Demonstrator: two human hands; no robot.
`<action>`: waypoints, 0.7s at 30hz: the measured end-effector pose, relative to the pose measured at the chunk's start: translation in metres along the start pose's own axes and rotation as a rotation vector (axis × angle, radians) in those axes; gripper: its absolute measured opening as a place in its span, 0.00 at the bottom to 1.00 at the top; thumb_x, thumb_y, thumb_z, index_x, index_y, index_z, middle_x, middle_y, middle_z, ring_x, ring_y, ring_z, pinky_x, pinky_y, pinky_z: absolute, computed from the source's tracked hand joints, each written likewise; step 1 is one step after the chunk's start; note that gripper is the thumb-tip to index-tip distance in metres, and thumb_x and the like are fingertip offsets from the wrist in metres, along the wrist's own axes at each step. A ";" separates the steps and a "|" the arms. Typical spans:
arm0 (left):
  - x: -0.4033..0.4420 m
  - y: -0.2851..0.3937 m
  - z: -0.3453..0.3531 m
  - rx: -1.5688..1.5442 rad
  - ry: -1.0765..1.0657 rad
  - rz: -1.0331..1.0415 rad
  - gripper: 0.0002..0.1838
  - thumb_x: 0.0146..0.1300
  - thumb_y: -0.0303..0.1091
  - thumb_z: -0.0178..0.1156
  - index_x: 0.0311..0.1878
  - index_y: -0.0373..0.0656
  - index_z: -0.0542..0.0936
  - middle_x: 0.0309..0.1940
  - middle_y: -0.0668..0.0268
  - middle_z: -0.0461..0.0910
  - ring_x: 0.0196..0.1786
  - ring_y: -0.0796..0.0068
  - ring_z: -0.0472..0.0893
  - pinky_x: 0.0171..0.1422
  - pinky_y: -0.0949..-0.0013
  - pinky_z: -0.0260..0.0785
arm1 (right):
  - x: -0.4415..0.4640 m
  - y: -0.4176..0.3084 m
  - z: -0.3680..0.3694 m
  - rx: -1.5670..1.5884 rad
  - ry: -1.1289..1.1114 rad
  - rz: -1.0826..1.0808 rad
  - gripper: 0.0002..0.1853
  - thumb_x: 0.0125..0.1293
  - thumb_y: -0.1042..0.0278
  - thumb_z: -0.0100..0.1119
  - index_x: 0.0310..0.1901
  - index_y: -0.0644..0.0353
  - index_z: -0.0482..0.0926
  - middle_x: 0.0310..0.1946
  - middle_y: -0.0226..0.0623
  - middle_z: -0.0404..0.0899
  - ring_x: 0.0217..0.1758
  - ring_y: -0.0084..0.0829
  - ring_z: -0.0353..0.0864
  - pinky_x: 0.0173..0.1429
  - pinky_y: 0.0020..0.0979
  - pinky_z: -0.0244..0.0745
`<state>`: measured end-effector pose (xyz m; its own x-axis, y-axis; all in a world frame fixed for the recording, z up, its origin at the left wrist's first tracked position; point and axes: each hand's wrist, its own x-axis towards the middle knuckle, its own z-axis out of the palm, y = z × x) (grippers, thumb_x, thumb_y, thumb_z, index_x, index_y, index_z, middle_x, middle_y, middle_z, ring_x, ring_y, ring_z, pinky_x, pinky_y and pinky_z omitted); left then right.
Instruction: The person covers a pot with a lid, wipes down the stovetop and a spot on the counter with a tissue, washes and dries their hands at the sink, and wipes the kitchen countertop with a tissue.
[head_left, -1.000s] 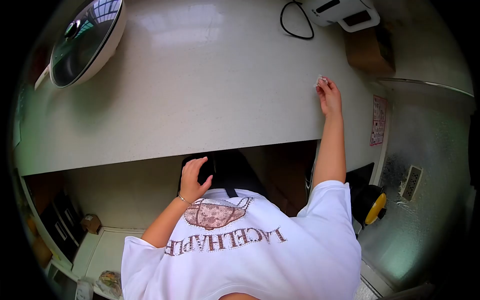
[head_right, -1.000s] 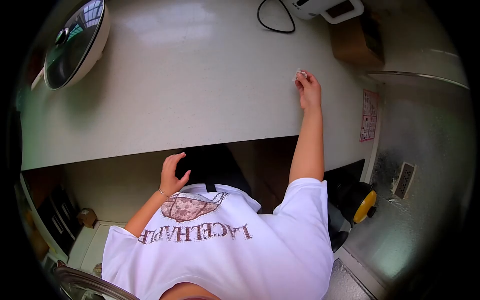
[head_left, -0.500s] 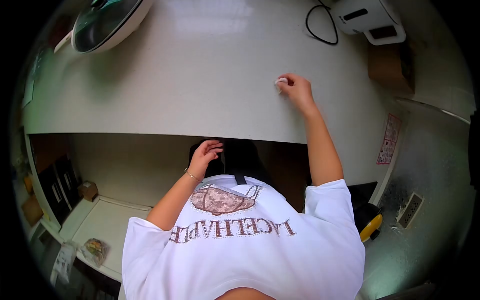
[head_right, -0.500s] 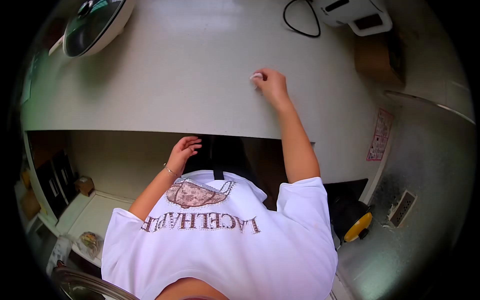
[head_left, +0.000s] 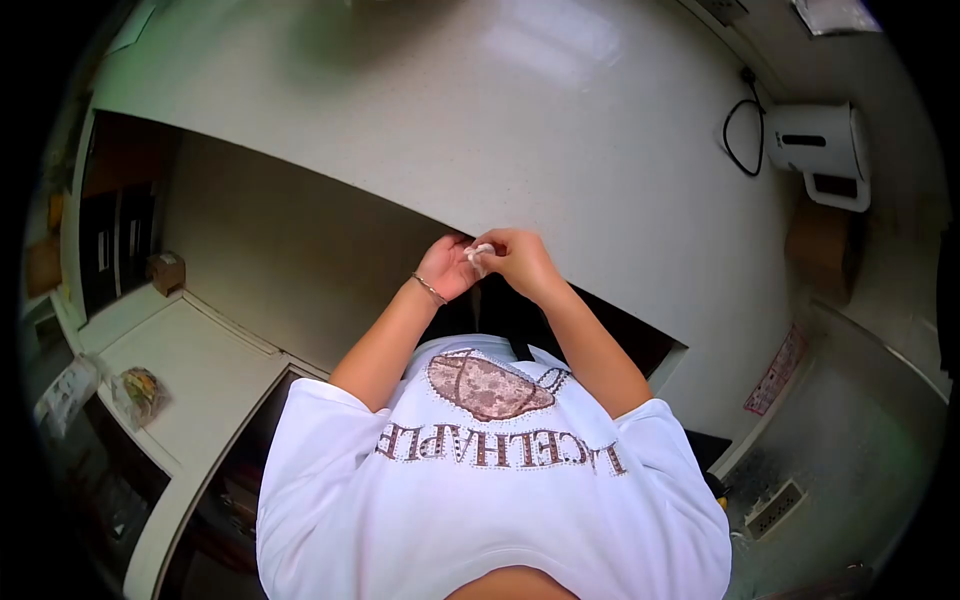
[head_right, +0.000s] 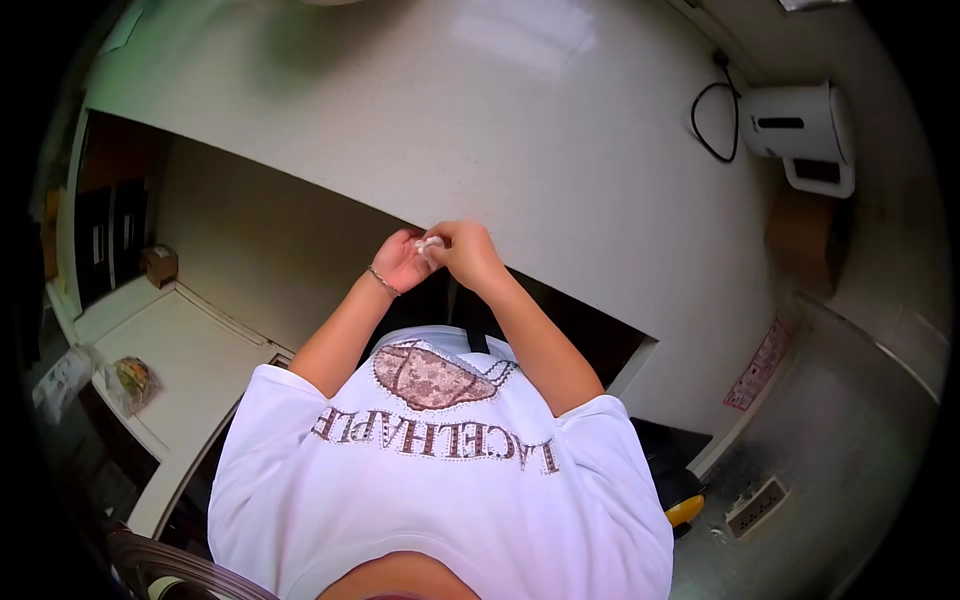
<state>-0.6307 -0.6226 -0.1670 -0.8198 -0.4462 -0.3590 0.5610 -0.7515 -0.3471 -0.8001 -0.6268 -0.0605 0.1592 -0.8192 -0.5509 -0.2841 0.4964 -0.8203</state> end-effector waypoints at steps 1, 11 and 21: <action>-0.008 0.002 0.004 -0.005 -0.012 0.034 0.20 0.68 0.36 0.35 0.50 0.29 0.68 0.49 0.53 0.75 0.51 0.59 0.77 0.60 0.52 0.69 | 0.002 -0.005 0.006 0.458 -0.214 0.194 0.06 0.59 0.74 0.58 0.38 0.65 0.80 0.34 0.37 0.79 0.40 0.31 0.80 0.43 0.31 0.76; -0.174 -0.001 0.071 0.125 -0.039 0.550 0.27 0.69 0.41 0.35 0.58 0.27 0.68 0.56 0.50 0.73 0.61 0.55 0.71 0.71 0.55 0.57 | 0.055 -0.097 0.118 1.174 -0.964 0.384 0.12 0.66 0.72 0.54 0.51 0.60 0.70 0.42 0.32 0.77 0.43 0.25 0.80 0.44 0.24 0.82; -0.452 0.048 0.031 0.089 -0.150 1.187 0.29 0.69 0.41 0.32 0.61 0.23 0.64 0.62 0.43 0.66 0.67 0.51 0.64 0.73 0.57 0.54 | 0.060 -0.261 0.448 0.640 -1.165 0.325 0.11 0.67 0.74 0.53 0.50 0.57 0.73 0.41 0.29 0.77 0.42 0.23 0.80 0.45 0.23 0.82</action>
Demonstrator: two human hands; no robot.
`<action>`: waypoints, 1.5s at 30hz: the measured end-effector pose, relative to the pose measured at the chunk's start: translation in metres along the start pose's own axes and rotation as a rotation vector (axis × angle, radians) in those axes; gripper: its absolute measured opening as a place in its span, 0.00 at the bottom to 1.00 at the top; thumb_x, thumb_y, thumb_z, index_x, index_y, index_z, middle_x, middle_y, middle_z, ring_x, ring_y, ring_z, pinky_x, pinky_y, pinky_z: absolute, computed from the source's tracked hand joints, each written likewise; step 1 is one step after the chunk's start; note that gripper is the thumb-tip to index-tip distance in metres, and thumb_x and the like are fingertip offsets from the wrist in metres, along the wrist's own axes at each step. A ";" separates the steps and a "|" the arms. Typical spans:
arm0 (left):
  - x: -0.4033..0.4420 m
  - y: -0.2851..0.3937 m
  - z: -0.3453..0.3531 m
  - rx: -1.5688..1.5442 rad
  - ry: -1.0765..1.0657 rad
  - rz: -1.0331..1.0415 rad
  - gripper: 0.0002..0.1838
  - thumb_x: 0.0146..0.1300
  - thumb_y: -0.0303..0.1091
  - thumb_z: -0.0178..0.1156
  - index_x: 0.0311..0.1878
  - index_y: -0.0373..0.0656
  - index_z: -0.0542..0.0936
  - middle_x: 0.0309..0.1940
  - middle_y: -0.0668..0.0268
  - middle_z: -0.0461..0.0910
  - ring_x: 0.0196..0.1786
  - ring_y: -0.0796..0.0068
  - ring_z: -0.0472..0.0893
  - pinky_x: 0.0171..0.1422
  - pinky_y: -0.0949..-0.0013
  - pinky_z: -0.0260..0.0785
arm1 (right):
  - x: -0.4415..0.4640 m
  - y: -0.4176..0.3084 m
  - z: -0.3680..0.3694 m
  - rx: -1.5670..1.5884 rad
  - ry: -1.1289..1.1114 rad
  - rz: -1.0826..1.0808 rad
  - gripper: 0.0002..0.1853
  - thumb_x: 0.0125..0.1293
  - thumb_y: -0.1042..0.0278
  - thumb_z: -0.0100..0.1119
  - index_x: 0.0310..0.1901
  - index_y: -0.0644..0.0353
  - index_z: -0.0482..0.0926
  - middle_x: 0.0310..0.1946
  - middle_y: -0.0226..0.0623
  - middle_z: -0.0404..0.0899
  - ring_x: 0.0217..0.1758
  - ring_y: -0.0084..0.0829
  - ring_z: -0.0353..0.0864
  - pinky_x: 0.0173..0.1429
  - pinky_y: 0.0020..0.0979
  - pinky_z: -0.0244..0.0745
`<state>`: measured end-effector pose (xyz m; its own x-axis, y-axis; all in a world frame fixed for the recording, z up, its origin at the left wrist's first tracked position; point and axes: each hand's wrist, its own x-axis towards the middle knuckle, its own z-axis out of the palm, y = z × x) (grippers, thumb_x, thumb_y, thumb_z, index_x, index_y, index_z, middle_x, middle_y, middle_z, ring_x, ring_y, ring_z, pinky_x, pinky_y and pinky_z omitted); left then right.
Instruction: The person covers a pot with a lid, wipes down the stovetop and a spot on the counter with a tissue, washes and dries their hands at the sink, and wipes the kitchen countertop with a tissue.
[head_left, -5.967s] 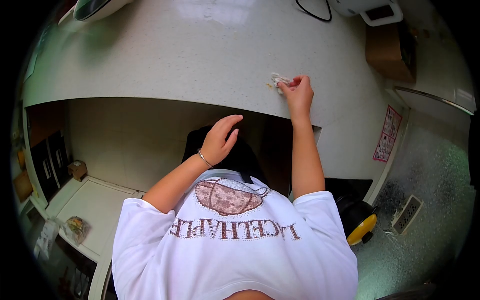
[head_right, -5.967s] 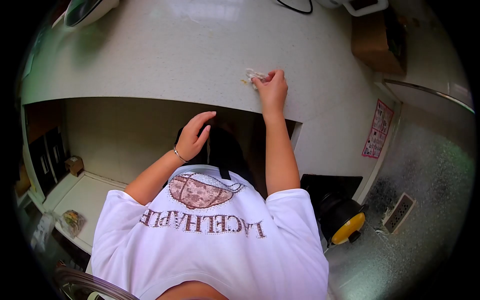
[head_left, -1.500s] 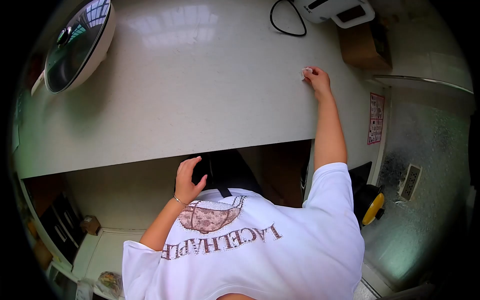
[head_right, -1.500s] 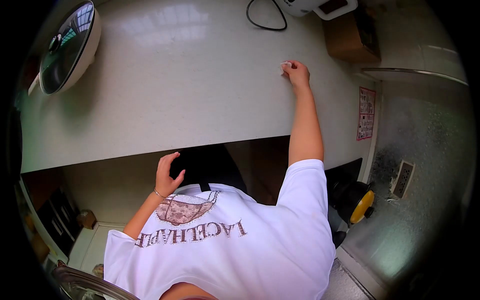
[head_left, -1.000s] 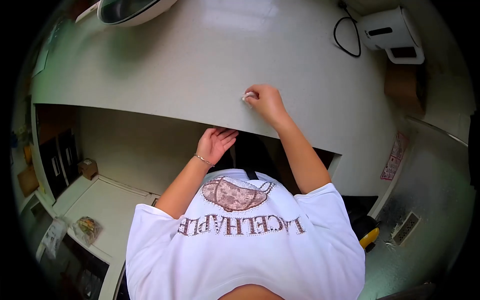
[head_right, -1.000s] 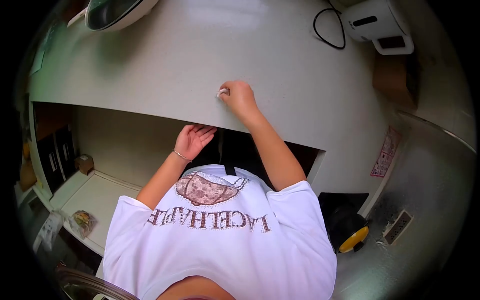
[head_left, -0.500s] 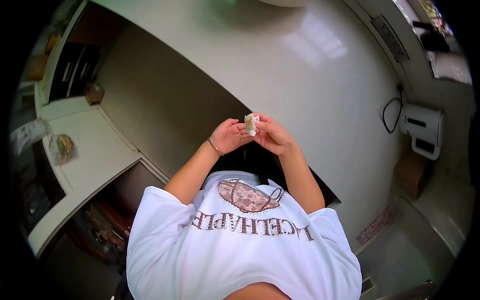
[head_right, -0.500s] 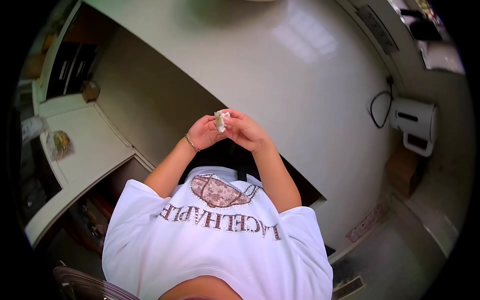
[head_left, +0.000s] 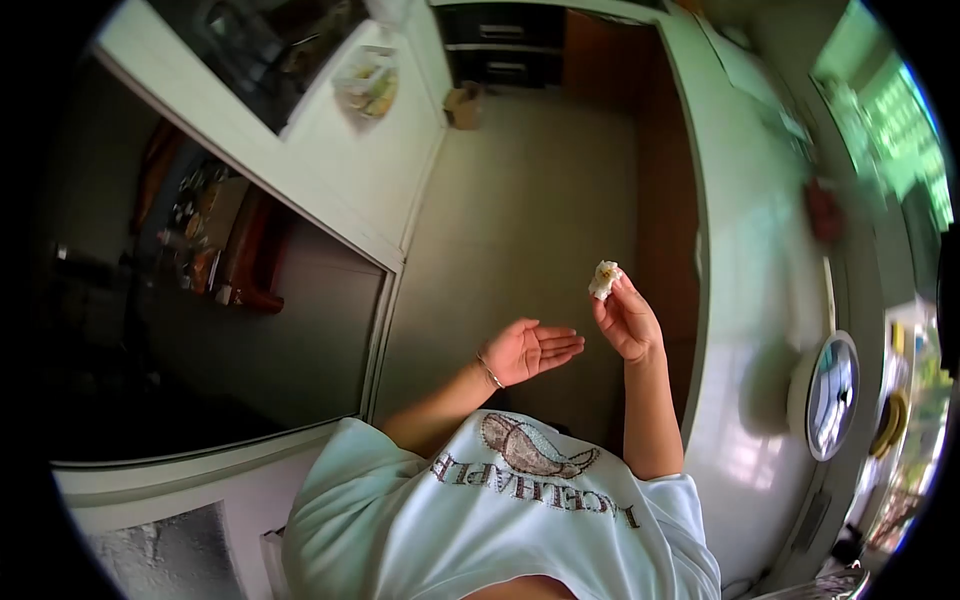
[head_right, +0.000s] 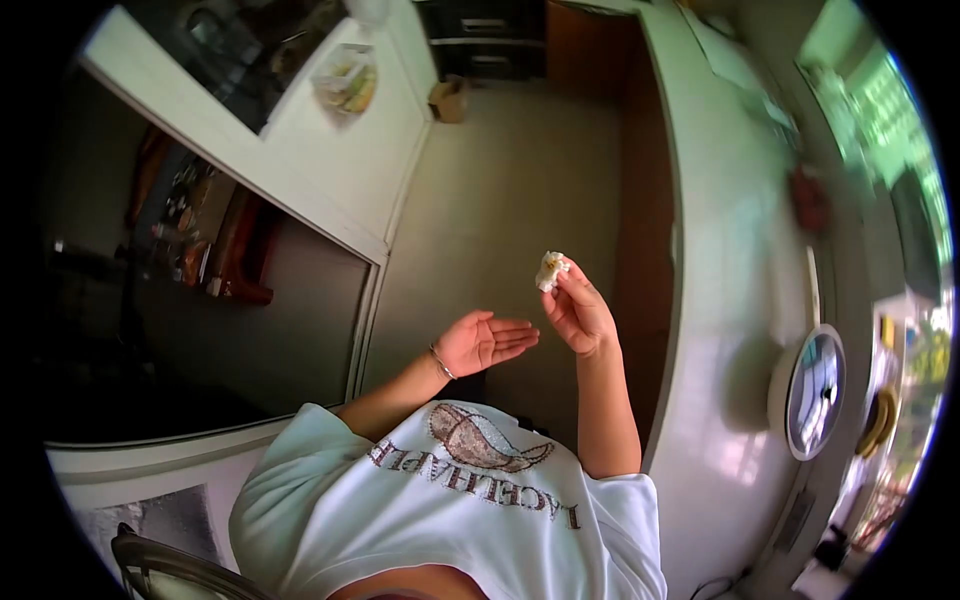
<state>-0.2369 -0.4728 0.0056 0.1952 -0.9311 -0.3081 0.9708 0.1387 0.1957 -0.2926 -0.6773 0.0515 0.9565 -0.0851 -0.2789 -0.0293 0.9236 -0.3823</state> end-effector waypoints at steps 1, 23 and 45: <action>-0.006 0.035 -0.006 -0.029 0.007 0.027 0.29 0.69 0.41 0.32 0.60 0.23 0.64 0.62 0.42 0.65 0.67 0.51 0.64 0.73 0.57 0.54 | 0.041 0.001 0.025 -0.063 -0.023 0.009 0.10 0.66 0.74 0.53 0.49 0.58 0.73 0.41 0.29 0.77 0.42 0.23 0.80 0.45 0.22 0.81; -0.001 0.446 -0.083 -0.331 0.185 0.916 0.29 0.67 0.41 0.43 0.60 0.21 0.62 0.62 0.41 0.63 0.68 0.52 0.63 0.73 0.59 0.56 | 0.758 0.067 0.275 -1.763 -0.346 -0.739 0.22 0.50 0.60 0.70 0.47 0.57 0.79 0.37 0.45 0.82 0.36 0.41 0.82 0.43 0.35 0.75; 0.615 0.673 -0.019 0.061 0.200 -0.334 0.12 0.66 0.40 0.55 0.42 0.43 0.81 0.36 0.67 0.84 0.36 0.73 0.82 0.39 0.72 0.76 | 0.619 -0.427 -0.003 -0.756 0.846 -0.593 0.14 0.65 0.61 0.59 0.30 0.65 0.81 0.21 0.30 0.77 0.23 0.17 0.69 0.28 0.20 0.66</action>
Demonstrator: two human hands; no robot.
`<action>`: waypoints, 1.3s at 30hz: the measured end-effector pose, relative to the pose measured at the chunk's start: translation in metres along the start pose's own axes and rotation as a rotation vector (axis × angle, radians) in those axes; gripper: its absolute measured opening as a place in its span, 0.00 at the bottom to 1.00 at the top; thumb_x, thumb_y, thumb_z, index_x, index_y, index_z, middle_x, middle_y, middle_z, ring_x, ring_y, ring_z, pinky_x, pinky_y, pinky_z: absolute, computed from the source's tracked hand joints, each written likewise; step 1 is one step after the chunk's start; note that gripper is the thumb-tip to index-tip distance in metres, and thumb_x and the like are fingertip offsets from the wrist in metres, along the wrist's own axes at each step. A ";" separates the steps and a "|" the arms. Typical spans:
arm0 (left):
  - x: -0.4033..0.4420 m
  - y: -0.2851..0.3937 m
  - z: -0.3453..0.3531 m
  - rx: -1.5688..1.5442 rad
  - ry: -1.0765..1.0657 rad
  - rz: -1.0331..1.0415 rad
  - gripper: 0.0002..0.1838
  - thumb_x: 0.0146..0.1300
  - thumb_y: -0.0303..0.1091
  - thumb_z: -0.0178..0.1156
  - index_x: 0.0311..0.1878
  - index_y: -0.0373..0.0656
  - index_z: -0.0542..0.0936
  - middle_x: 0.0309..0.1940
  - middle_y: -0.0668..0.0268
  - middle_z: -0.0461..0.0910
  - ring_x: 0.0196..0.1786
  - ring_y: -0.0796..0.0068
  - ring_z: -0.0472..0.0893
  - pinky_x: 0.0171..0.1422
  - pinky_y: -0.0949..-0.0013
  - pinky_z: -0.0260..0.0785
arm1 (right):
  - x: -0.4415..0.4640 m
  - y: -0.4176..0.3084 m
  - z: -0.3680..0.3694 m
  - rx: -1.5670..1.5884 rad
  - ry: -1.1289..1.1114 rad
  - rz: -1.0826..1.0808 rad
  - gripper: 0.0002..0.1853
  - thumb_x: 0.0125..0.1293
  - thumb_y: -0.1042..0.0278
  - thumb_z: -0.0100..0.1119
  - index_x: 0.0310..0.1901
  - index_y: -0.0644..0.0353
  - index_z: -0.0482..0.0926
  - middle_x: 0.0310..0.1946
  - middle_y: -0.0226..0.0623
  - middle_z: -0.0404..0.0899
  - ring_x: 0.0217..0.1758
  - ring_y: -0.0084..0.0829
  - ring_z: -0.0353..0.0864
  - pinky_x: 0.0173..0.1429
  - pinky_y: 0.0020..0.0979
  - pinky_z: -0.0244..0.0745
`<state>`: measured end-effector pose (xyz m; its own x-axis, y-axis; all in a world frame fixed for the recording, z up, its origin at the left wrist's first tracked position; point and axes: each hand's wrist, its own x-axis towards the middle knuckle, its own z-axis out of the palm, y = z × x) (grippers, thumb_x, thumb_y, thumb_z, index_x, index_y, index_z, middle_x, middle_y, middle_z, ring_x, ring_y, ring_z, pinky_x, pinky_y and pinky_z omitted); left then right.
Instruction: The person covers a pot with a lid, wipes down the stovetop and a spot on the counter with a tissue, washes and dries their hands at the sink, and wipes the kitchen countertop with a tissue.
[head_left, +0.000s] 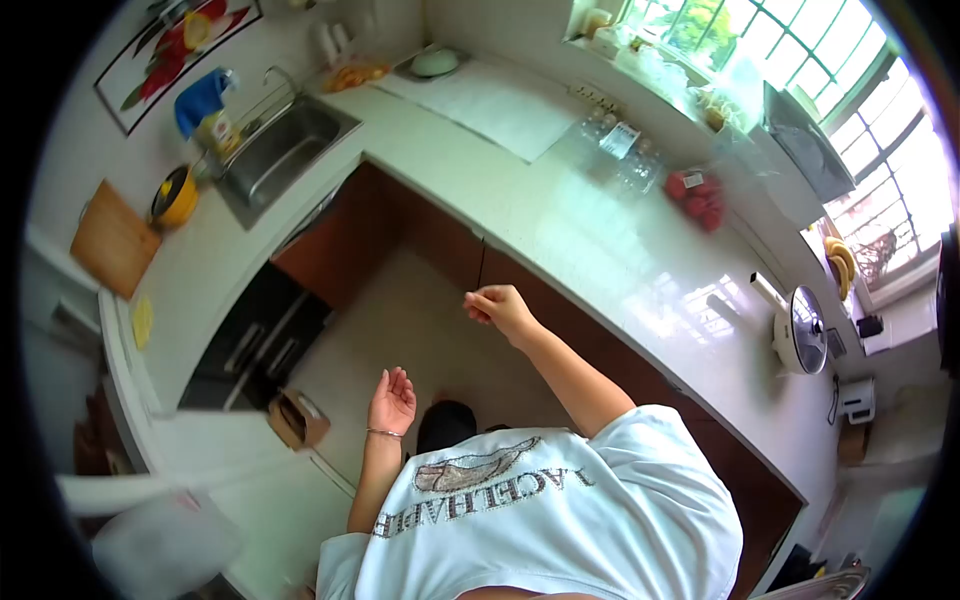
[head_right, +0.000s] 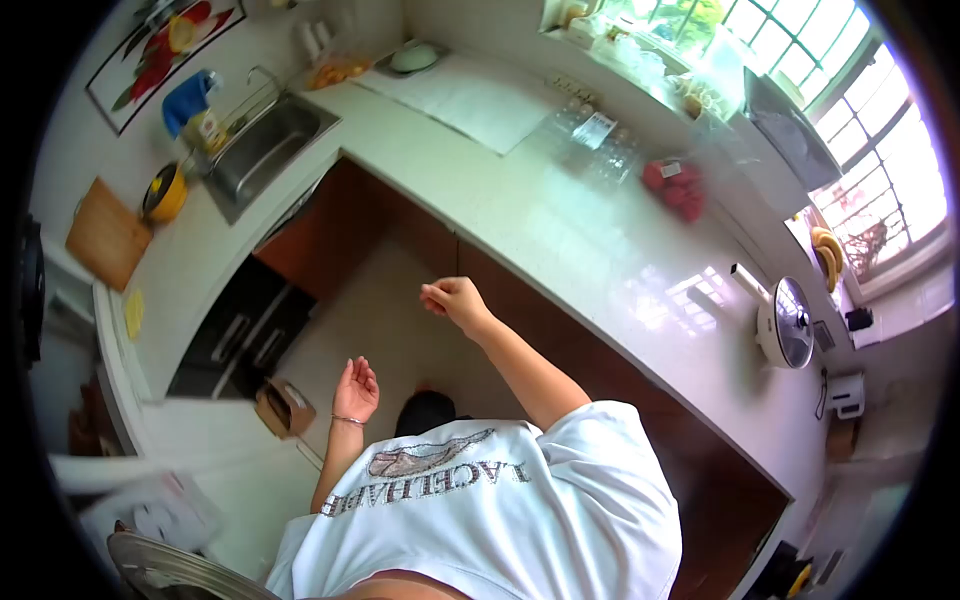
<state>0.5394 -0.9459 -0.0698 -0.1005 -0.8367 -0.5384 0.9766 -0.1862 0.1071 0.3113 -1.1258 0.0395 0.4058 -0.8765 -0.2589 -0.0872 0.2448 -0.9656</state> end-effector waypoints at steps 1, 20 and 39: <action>0.023 0.014 0.017 0.019 0.019 -0.005 0.13 0.67 0.41 0.54 0.43 0.43 0.80 0.37 0.67 0.84 0.37 0.72 0.82 0.40 0.72 0.77 | 0.009 -0.002 -0.008 0.038 0.039 0.036 0.14 0.66 0.61 0.57 0.32 0.65 0.81 0.23 0.30 0.77 0.25 0.17 0.70 0.30 0.20 0.66; 0.256 0.035 0.259 0.359 -0.135 -0.214 0.22 0.65 0.50 0.47 0.52 0.45 0.75 0.40 0.65 0.81 0.43 0.67 0.80 0.47 0.62 0.72 | 0.184 -0.061 -0.207 0.668 0.303 -0.049 0.13 0.68 0.67 0.51 0.48 0.65 0.77 0.31 0.29 0.76 0.31 0.16 0.72 0.36 0.17 0.69; 0.443 0.052 0.338 0.464 -0.285 -0.555 0.25 0.65 0.47 0.48 0.59 0.40 0.69 0.46 0.60 0.78 0.50 0.64 0.77 0.54 0.60 0.68 | 0.401 -0.268 -0.498 -0.248 0.774 -0.282 0.18 0.70 0.52 0.47 0.48 0.57 0.79 0.49 0.38 0.77 0.50 0.29 0.73 0.53 0.31 0.70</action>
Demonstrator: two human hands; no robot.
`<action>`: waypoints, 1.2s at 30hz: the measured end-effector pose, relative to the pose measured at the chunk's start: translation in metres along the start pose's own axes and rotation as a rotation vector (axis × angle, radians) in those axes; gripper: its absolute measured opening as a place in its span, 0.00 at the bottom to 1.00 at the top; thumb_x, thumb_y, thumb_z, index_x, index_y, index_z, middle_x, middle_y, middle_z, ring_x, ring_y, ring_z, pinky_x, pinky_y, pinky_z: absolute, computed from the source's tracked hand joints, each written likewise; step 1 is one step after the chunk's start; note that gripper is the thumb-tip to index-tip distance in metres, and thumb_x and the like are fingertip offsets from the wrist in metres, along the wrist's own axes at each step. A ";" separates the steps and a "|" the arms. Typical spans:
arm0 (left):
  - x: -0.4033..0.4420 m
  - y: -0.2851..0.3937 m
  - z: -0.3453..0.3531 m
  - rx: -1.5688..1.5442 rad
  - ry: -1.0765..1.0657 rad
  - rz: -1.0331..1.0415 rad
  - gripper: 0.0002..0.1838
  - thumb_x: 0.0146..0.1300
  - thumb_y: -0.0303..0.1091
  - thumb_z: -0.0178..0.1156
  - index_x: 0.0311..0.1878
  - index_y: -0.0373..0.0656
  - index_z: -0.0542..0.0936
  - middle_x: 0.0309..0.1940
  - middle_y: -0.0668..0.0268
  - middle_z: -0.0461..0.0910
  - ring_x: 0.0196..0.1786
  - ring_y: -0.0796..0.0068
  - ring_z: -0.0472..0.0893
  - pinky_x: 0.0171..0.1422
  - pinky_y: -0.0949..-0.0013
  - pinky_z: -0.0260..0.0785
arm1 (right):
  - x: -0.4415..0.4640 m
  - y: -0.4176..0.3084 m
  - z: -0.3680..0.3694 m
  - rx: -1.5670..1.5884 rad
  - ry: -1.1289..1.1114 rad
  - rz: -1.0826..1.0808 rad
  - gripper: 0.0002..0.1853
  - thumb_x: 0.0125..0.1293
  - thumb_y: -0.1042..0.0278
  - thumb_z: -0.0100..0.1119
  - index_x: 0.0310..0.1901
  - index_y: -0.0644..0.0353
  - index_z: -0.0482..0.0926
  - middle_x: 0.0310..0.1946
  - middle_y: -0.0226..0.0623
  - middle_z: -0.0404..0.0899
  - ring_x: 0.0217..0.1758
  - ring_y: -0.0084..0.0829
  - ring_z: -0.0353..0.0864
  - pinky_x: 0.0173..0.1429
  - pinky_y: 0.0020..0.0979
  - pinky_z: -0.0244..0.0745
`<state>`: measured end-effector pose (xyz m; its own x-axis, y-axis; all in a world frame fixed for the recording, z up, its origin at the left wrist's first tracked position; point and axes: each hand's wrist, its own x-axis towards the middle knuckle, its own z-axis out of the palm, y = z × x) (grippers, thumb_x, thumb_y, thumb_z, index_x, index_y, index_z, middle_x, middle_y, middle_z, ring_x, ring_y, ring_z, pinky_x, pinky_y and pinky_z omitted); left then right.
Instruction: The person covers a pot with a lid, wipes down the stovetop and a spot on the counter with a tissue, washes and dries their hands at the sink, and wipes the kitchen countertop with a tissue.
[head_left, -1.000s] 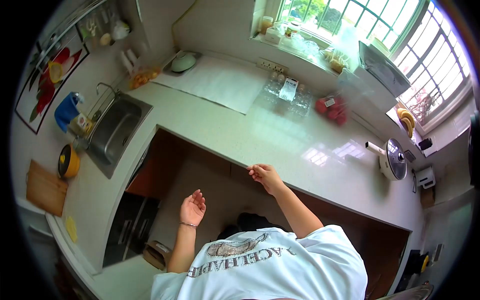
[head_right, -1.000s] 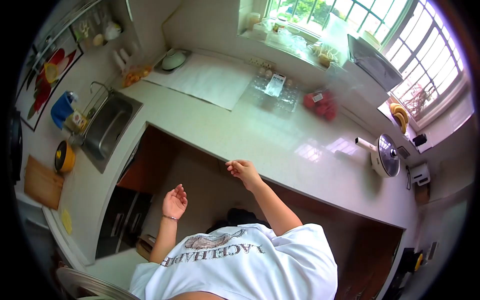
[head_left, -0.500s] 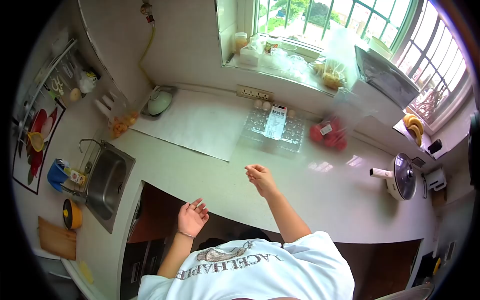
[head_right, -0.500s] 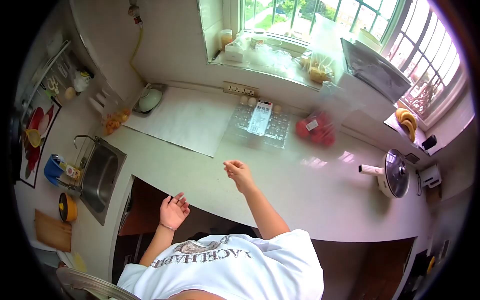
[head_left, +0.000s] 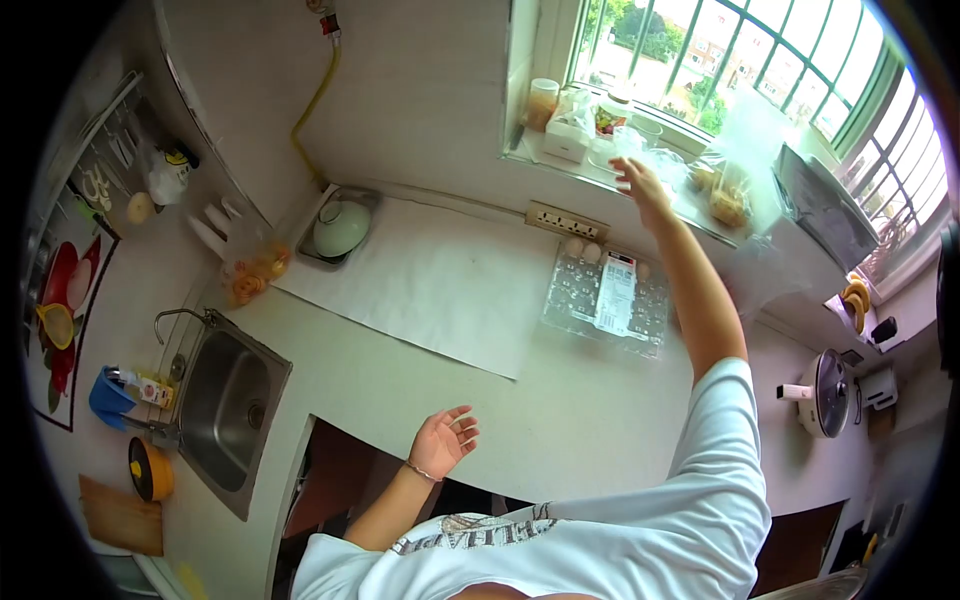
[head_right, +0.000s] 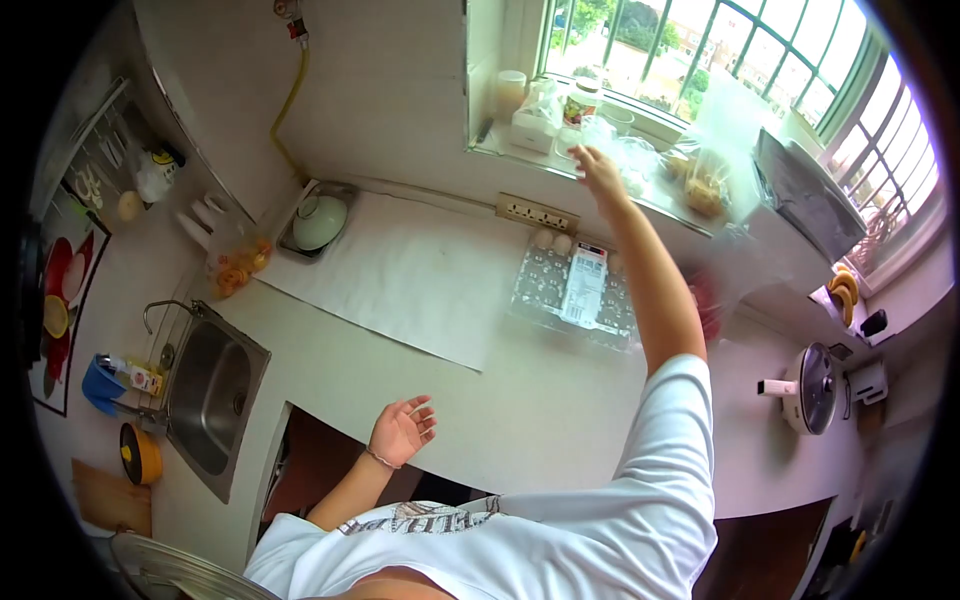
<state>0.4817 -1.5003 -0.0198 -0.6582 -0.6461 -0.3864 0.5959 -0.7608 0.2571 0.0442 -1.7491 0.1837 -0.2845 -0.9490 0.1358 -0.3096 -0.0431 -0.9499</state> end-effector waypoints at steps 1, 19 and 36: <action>-0.001 0.007 -0.010 -0.011 0.002 0.000 0.24 0.65 0.47 0.47 0.58 0.40 0.70 0.45 0.60 0.78 0.49 0.64 0.77 0.54 0.60 0.68 | 0.032 -0.001 0.002 -0.068 -0.002 -0.058 0.19 0.70 0.51 0.47 0.51 0.56 0.78 0.52 0.38 0.76 0.56 0.32 0.71 0.58 0.32 0.66; 0.010 0.072 -0.047 -0.045 0.126 0.040 0.22 0.65 0.46 0.46 0.56 0.41 0.71 0.45 0.62 0.78 0.49 0.66 0.76 0.53 0.62 0.68 | 0.111 -0.112 0.024 0.227 0.017 -0.569 0.22 0.69 0.60 0.50 0.61 0.64 0.68 0.65 0.34 0.64 0.69 0.31 0.60 0.69 0.40 0.55; -0.036 0.028 -0.067 -0.098 0.169 0.162 0.20 0.68 0.47 0.44 0.55 0.46 0.72 0.46 0.67 0.77 0.48 0.74 0.76 0.51 0.69 0.67 | 0.282 0.104 -0.044 0.108 -0.157 0.041 0.31 0.65 0.55 0.47 0.69 0.52 0.59 0.72 0.34 0.54 0.75 0.32 0.47 0.71 0.39 0.42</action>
<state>0.5533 -1.4945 -0.0582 -0.4691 -0.7334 -0.4920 0.7344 -0.6334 0.2438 -0.1080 -2.0076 0.1356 -0.1477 -0.9873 0.0586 -0.1994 -0.0283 -0.9795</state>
